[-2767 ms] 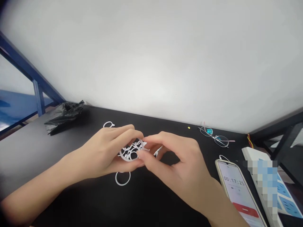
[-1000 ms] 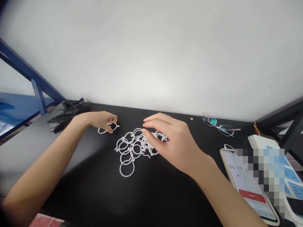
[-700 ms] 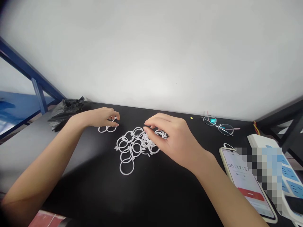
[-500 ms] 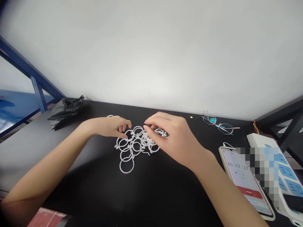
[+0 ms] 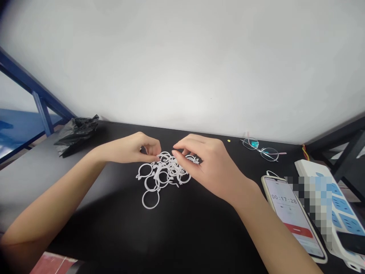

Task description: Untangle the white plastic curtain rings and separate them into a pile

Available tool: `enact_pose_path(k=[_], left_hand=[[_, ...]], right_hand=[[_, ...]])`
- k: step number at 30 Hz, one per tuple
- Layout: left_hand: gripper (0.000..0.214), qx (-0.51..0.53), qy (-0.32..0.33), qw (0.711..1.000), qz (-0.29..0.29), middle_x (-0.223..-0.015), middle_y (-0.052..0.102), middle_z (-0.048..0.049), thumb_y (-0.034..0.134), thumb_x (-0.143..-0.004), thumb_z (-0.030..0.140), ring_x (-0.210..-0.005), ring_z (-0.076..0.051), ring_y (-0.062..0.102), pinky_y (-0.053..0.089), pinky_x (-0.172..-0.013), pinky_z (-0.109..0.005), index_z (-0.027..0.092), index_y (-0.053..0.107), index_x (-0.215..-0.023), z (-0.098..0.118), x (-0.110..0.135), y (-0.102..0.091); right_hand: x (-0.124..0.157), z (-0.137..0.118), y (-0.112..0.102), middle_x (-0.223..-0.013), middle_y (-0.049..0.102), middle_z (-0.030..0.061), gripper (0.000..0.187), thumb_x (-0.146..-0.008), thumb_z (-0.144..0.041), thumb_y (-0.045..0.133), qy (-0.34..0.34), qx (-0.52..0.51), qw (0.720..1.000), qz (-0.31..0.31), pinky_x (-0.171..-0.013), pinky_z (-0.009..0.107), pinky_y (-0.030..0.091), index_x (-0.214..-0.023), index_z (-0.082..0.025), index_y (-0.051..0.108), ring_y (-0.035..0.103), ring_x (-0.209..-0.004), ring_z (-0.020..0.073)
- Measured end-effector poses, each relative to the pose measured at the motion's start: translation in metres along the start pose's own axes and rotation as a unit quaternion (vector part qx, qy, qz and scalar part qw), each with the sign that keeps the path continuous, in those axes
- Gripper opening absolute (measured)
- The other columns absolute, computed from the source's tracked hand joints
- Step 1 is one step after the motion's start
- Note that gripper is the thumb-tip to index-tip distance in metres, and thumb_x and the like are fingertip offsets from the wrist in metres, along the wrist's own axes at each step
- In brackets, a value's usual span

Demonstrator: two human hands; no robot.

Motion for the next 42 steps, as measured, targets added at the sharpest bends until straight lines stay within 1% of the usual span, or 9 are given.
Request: enact_pose_path(k=[3, 6, 15, 18, 24, 29, 33, 37, 42], left_hand=[[0.021, 0.078, 0.016, 0.997, 0.014, -0.074, 0.069, -0.0014, 0.065, -0.086, 0.036, -0.068, -0.013, 0.063, 0.05, -0.062, -0.023, 0.015, 0.064, -0.084, 0.009, 0.004, -0.006], [0.021, 0.096, 0.026, 0.995, 0.015, -0.077, 0.07, -0.0024, 0.066, -0.085, 0.036, -0.071, -0.013, 0.065, 0.051, -0.065, -0.024, 0.015, 0.065, -0.084, 0.014, 0.007, -0.006], [0.012, 0.208, 0.06, 0.974, 0.061, -0.076, 0.069, -0.0012, 0.068, -0.085, 0.023, -0.069, -0.009, 0.064, 0.051, -0.063, -0.02, 0.014, 0.062, -0.085, 0.025, 0.01, -0.014], [0.009, 0.277, 0.078, 0.954, 0.086, -0.075, 0.068, -0.0002, 0.068, -0.085, 0.017, -0.071, -0.009, 0.065, 0.053, -0.066, -0.02, 0.014, 0.06, -0.083, 0.027, 0.012, -0.019], [0.008, 0.341, 0.097, 0.932, 0.082, -0.078, 0.069, -0.0016, 0.068, -0.085, 0.012, -0.076, -0.01, 0.068, 0.056, -0.071, -0.022, 0.014, 0.06, -0.083, 0.032, 0.013, -0.018], [0.009, 0.348, 0.098, 0.928, 0.09, -0.082, 0.071, -0.0026, 0.069, -0.084, 0.012, -0.081, -0.012, 0.069, 0.057, -0.074, -0.023, 0.014, 0.06, -0.082, 0.032, 0.011, -0.016], [0.008, 0.311, 0.093, 0.942, 0.079, -0.087, 0.073, -0.0044, 0.068, -0.085, 0.015, -0.082, -0.013, 0.07, 0.057, -0.075, -0.026, 0.014, 0.06, -0.084, 0.033, 0.01, -0.011], [0.014, 0.216, 0.076, 0.971, 0.065, -0.084, 0.073, -0.0043, 0.07, -0.084, 0.026, -0.078, -0.014, 0.069, 0.055, -0.072, -0.026, 0.014, 0.063, -0.085, 0.032, 0.01, -0.008], [0.022, 0.139, 0.043, 0.989, 0.041, -0.07, 0.068, -0.0007, 0.072, -0.081, 0.035, -0.064, -0.011, 0.063, 0.048, -0.058, -0.021, 0.014, 0.065, -0.08, 0.027, 0.009, -0.004]], right_hand=[[0.001, 0.006, 0.012, -0.09, 0.072, -0.0003, 0.011, -0.09, -0.028, 0.063, 0.026, -0.012, 0.998, -0.062, -0.065, 0.025, 0.053, -0.097, -0.022, 0.069, 0.066, -0.074, 0.0121], [0.003, 0.012, 0.019, -0.089, 0.072, -0.001, 0.013, -0.091, -0.031, 0.062, 0.05, -0.014, 0.994, -0.099, -0.066, 0.025, 0.052, -0.098, -0.023, 0.07, 0.066, -0.076, 0.0125], [0.01, 0.026, 0.04, -0.089, 0.071, 0.0002, 0.015, -0.087, -0.024, 0.059, 0.116, -0.034, 0.968, -0.22, -0.066, 0.028, 0.05, -0.099, -0.024, 0.069, 0.066, -0.077, 0.0163], [0.01, 0.028, 0.04, -0.091, 0.072, 0.0001, 0.018, -0.085, -0.023, 0.061, 0.124, -0.046, 0.967, -0.219, -0.067, 0.028, 0.051, -0.102, -0.025, 0.068, 0.066, -0.079, 0.0167], [0.009, 0.024, 0.03, -0.092, 0.071, -0.0013, 0.028, -0.082, -0.021, 0.065, 0.145, -0.109, 0.963, -0.197, -0.07, 0.026, 0.054, -0.109, -0.028, 0.067, 0.067, -0.08, 0.0152], [0.01, 0.019, 0.043, -0.1, 0.07, 0.0013, 0.054, -0.075, -0.028, 0.076, 0.177, -0.212, 0.932, -0.236, -0.069, 0.028, 0.057, -0.126, -0.029, 0.058, 0.068, -0.086, 0.0177], [0.005, 0.024, 0.054, -0.11, 0.067, 0.0037, 0.041, -0.077, -0.032, 0.074, 0.198, -0.28, 0.917, -0.202, -0.066, 0.027, 0.056, -0.115, -0.025, 0.061, 0.066, -0.085, 0.0163], [0.008, 0.034, 0.062, -0.099, 0.067, 0.0034, 0.041, -0.075, -0.037, 0.077, 0.217, -0.254, 0.916, -0.223, -0.066, 0.03, 0.054, -0.11, -0.022, 0.06, 0.065, -0.075, 0.0143], [0.011, 0.045, 0.054, -0.106, 0.068, 0.0048, 0.053, -0.071, -0.038, 0.079, 0.232, -0.2, 0.925, -0.224, -0.066, 0.031, 0.053, -0.117, -0.024, 0.057, 0.061, -0.069, 0.0125]])
Point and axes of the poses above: each hand's wrist, its own x-axis away from the middle knuckle, its own y-axis out of the palm, z = x × y, the point moved 9 cm from there along -x, towards the middle knuckle
